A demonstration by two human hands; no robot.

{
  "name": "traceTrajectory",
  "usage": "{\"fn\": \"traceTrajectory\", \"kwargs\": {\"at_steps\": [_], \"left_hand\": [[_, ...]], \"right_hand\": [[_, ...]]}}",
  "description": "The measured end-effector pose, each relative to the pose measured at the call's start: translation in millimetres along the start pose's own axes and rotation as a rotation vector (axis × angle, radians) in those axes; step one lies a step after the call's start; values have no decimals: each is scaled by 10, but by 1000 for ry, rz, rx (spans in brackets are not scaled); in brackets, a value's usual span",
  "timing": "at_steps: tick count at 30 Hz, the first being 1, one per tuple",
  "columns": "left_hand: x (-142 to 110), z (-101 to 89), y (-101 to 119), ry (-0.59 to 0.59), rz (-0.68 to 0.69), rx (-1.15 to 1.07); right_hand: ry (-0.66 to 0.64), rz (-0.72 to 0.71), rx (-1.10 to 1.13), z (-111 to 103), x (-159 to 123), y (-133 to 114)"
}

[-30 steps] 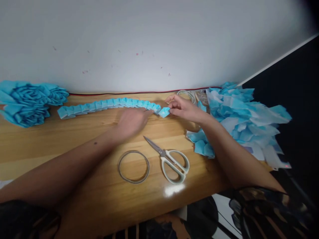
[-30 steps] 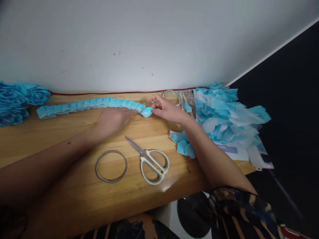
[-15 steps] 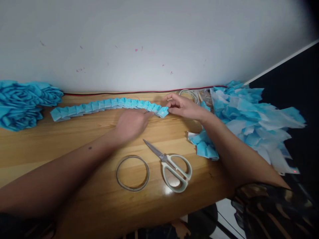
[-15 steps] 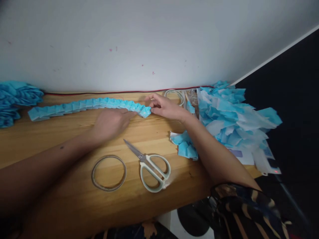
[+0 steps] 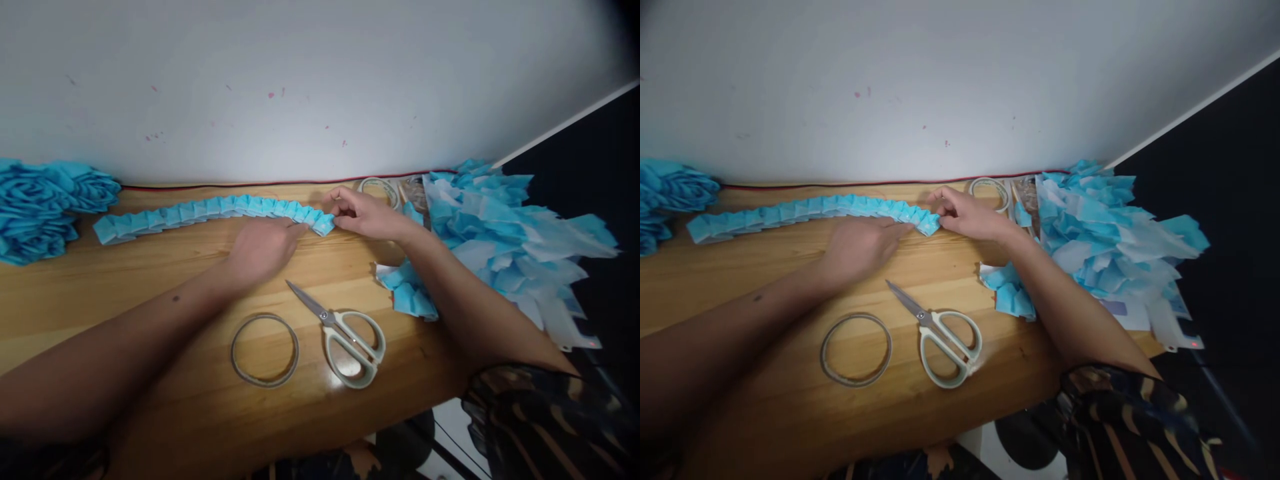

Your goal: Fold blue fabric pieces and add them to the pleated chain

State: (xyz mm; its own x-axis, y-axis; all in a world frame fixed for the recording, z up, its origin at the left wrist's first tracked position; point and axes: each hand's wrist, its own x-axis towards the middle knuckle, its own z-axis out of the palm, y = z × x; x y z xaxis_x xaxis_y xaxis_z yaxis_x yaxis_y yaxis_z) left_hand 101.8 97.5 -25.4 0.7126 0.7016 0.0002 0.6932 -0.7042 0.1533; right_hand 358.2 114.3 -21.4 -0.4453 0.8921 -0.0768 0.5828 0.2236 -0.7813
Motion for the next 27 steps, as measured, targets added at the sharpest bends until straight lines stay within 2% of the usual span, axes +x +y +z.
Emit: {"fn": "traceTrajectory", "kwargs": {"at_steps": [7,13,20,27], "left_hand": [[-7,-24,21,42,-141,-78],[-8,35,13,41,13,-80],[6,105,-2,82,46,-35],[27,79,57,72,57,39]], "right_hand": [[38,32,-41,12,0,-9],[28,15,-61,7,6,-6],[29,43,-61,0,1,-5],[61,40,-113,21,-6,-48]]}}
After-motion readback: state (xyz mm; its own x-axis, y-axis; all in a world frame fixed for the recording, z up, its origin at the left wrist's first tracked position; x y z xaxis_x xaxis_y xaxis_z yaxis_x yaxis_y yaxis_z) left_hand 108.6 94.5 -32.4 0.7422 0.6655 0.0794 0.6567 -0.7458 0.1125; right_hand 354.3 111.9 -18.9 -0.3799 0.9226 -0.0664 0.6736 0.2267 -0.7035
